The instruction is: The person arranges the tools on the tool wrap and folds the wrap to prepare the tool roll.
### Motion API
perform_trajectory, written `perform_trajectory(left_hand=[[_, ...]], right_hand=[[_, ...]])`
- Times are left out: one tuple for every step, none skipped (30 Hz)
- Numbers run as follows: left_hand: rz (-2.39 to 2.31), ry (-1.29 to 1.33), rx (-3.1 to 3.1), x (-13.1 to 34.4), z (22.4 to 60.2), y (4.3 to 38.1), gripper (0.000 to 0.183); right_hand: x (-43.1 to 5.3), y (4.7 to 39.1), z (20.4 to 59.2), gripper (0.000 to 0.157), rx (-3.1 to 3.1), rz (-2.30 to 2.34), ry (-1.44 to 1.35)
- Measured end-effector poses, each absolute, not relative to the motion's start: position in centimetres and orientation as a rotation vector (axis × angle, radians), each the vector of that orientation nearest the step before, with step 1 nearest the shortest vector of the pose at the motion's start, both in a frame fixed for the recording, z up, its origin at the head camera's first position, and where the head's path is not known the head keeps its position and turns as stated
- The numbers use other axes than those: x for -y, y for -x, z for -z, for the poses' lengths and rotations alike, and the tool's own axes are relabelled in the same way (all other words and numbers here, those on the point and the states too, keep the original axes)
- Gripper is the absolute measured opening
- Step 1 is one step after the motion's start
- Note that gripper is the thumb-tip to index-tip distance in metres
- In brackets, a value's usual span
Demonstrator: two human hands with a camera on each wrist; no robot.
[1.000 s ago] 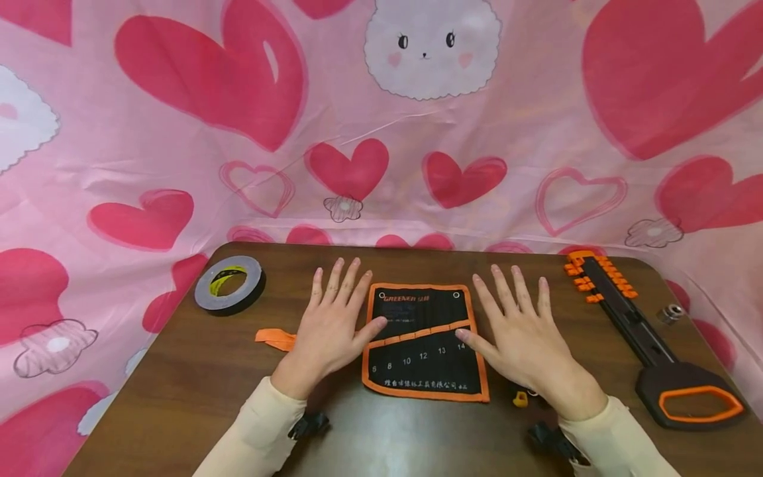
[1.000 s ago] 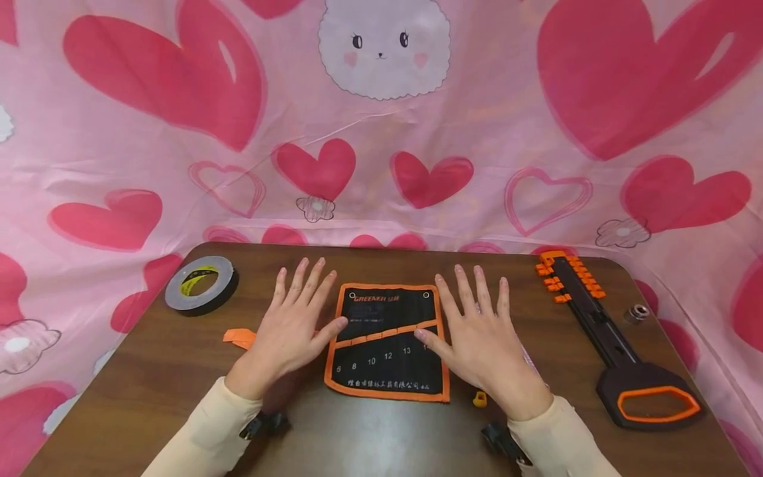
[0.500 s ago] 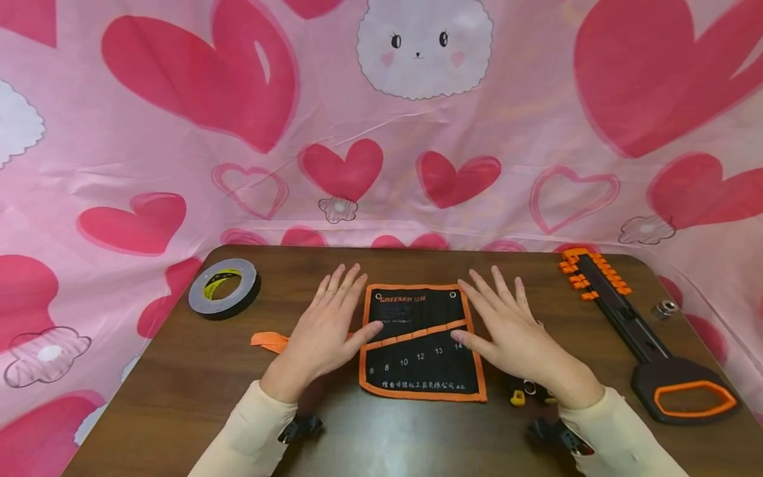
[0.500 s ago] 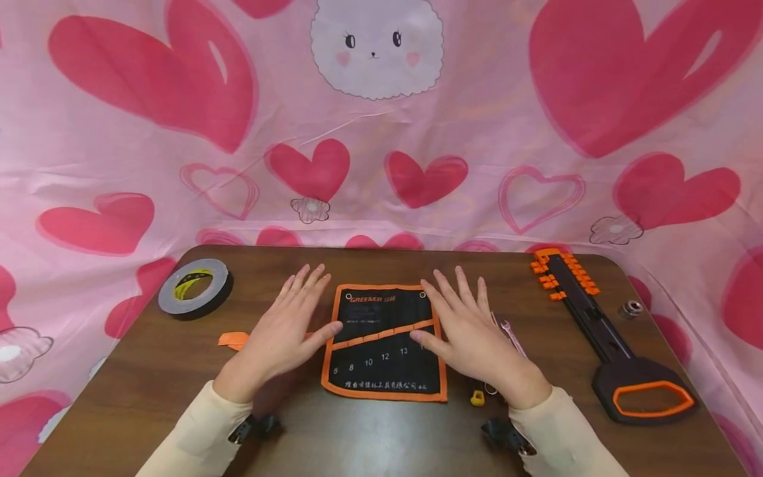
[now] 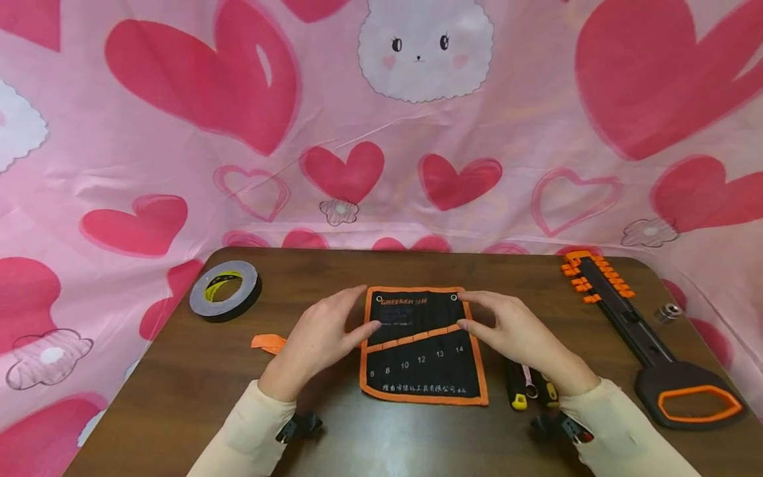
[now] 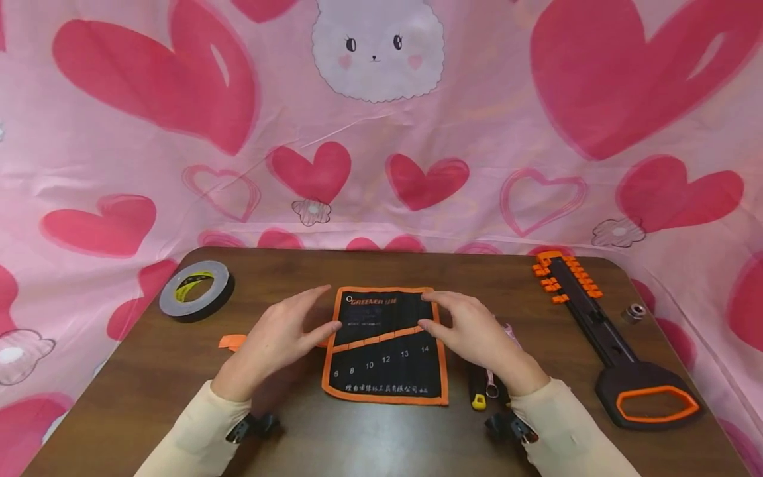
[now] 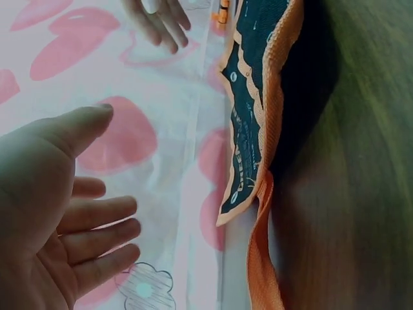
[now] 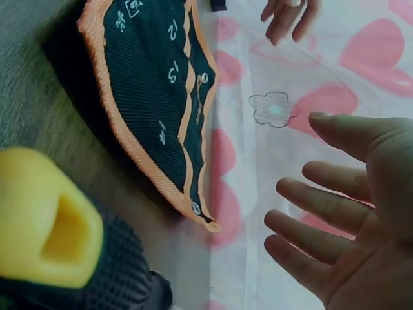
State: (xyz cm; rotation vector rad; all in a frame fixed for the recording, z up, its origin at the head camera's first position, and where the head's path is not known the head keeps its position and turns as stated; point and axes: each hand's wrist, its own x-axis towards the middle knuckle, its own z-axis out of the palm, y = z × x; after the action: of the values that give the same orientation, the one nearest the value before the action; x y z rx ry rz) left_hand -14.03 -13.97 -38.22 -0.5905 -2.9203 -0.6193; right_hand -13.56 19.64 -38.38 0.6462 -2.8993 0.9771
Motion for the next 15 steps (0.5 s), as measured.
perform_trajectory(left_hand=[[0.632, 0.582, 2.928, 13.9, 38.2, 14.0, 0.075], [0.651, 0.574, 2.938, 13.8, 38.2, 14.0, 0.074], [0.669, 0.569, 2.948, 13.7, 38.2, 14.0, 0.073], [0.683, 0.566, 2.961, 13.6, 38.2, 14.0, 0.073], [0.698, 0.567, 2.976, 13.4, 38.3, 14.0, 0.072], [0.707, 0.576, 2.989, 13.3, 38.3, 14.1, 0.072], [0.716, 0.585, 3.002, 13.3, 38.5, 14.0, 0.073], [0.725, 0.599, 3.013, 13.3, 38.6, 14.0, 0.073], [0.728, 0.613, 3.025, 13.2, 38.7, 14.0, 0.073], [0.725, 0.626, 3.04, 13.2, 38.9, 13.9, 0.074], [0.723, 0.641, 3.05, 13.1, 39.1, 13.9, 0.075], [0.718, 0.659, 3.059, 13.0, 39.3, 13.8, 0.076], [0.711, 0.679, 3.063, 13.0, 39.5, 13.8, 0.076], [0.71, 0.7, 3.065, 12.9, 39.7, 13.8, 0.077], [0.707, 0.723, 3.064, 12.8, 39.9, 13.8, 0.078]], right_hand=[[-19.7, 13.6, 38.5, 0.051, 2.899, -0.994, -0.642], [-19.7, 13.7, 38.6, 0.049, 2.903, -1.001, -0.64], [-19.8, 13.9, 38.7, 0.049, 2.91, -1.012, -0.635], [-19.8, 14.0, 38.9, 0.048, 2.919, -1.021, -0.631], [-19.9, 14.1, 39.0, 0.048, 2.926, -1.026, -0.629], [-19.9, 14.3, 39.1, 0.048, 2.932, -1.032, -0.628], [-19.9, 14.5, 39.2, 0.048, 2.935, -1.034, -0.633], [-19.9, 14.7, 39.3, 0.049, 2.941, -1.033, -0.637], [-19.8, 14.9, 39.4, 0.049, 2.95, -1.033, -0.642], [-19.8, 15.0, 39.5, 0.05, 2.961, -1.027, -0.648], [-19.7, 15.2, 39.7, 0.051, 2.973, -1.016, -0.655], [-19.7, 15.4, 39.8, 0.052, 2.987, -1.01, -0.662], [-19.7, 15.6, 39.9, 0.054, 3.003, -0.999, -0.669], [-19.7, 15.7, 40.0, 0.055, 3.02, -0.992, -0.677], [-19.6, 15.8, 40.1, 0.057, 3.035, -0.986, -0.686]])
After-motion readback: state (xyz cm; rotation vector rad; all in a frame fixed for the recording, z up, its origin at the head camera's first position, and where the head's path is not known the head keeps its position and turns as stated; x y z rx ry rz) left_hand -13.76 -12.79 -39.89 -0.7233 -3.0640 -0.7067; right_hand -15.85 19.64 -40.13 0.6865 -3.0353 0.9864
